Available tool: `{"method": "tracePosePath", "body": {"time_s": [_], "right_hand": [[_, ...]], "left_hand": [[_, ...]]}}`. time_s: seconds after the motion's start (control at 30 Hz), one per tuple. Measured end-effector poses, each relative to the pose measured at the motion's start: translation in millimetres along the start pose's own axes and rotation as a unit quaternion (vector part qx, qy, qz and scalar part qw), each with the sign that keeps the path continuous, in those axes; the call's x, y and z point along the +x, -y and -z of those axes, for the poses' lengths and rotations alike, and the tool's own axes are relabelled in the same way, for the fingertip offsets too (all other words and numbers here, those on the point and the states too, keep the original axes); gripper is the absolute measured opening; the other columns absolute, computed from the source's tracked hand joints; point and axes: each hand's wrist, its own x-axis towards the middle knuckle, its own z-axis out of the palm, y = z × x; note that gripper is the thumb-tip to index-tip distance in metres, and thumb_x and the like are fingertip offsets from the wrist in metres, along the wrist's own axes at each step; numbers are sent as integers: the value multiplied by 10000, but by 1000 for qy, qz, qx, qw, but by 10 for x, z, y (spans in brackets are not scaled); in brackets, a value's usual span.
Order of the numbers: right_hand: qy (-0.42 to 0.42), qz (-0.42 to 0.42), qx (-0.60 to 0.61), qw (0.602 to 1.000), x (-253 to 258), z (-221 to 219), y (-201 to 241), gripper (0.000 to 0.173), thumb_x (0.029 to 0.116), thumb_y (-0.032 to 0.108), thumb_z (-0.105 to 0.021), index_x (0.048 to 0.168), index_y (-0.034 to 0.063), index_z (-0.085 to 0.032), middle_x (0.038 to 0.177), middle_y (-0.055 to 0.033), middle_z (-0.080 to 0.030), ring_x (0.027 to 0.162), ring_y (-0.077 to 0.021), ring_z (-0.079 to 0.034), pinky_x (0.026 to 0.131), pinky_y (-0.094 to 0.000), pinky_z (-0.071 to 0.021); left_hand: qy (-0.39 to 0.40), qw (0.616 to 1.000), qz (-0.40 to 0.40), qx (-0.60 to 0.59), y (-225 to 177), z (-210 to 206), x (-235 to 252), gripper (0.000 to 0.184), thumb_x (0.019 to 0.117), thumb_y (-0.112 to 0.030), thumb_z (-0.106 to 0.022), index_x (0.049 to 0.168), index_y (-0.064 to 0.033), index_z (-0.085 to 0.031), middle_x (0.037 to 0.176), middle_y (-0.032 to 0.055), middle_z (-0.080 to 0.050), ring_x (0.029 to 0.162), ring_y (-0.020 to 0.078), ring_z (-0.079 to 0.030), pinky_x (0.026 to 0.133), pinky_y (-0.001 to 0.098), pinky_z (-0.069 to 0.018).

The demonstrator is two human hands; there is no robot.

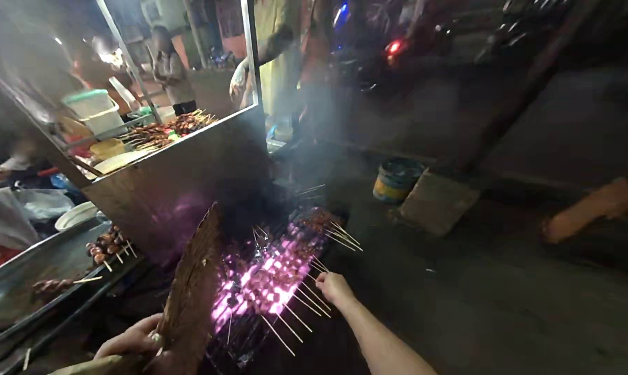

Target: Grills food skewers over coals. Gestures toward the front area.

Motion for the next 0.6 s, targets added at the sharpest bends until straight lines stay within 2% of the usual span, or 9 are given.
{"method": "tracePosePath", "body": {"time_s": [0.07,0.17,0.3,0.4,0.47,0.5,0.57,0.6], "right_hand": [[-22,-12,-19,999,4,44,-10,327,1072,174,-497,1332,67,-664,1327,-205,-665,1272,-353,-622,1079,-552,-474],[-13,-6,-14,1000,-3,104,-50,336,1079,206,-489,1330,64,-663,1315,-205,-670,1255,-357,-630,1068,-560,-478],[24,-8,-45,999,-45,90,-92,353,1074,226,-488,1326,58,-671,1323,-205,-668,1270,-357,-622,1075,-570,-472],[19,-8,-71,997,-81,117,-39,376,1076,289,-499,1309,56,-680,1329,-208,-664,1272,-365,-620,1058,-582,-481],[-38,-1,-36,999,-65,242,-12,422,1051,384,-572,1310,69,-683,1362,-209,-633,1287,-371,-599,1072,-568,-477],[-69,-3,-4,998,-24,299,-27,449,1046,404,-583,1339,74,-666,1402,-211,-595,1325,-381,-560,1100,-556,-459],[-84,-16,68,994,142,336,-116,518,1067,427,-538,1415,49,-599,1452,-224,-565,1379,-388,-515,1149,-547,-406],[-65,-31,106,992,219,323,-160,538,1078,431,-519,1427,25,-574,1434,-232,-586,1364,-372,-543,1148,-541,-407]], "left_hand": [[-1,1000,-11,9,7,53,23,297,965,-126,-670,1189,-320,-647,1236,-182,-668,1188,-3,-608,1011,195,-507],[-21,998,-44,33,117,152,63,193,987,-235,-657,1153,-320,-706,1215,-182,-669,1206,8,-588,1014,192,-490],[-7,1000,-15,25,38,55,21,278,966,-124,-672,1180,-300,-671,1215,-168,-672,1159,2,-615,978,194,-519],[-2,999,-19,42,103,113,34,290,971,-122,-662,1198,-301,-646,1256,-170,-655,1217,14,-590,1027,217,-500],[-17,994,-56,97,204,185,54,210,998,-211,-637,1171,-323,-677,1276,-191,-629,1286,21,-533,1090,227,-444],[-27,992,-68,104,222,171,56,190,1005,-229,-623,1153,-324,-695,1256,-186,-645,1273,31,-544,1081,235,-446],[-12,996,-22,91,135,35,57,212,992,-192,-659,1158,-322,-671,1217,-199,-648,1206,-17,-575,1020,195,-488],[-4,999,8,44,74,-61,69,255,974,-160,-675,1174,-317,-672,1228,-188,-666,1174,-14,-605,992,197,-511]]}}
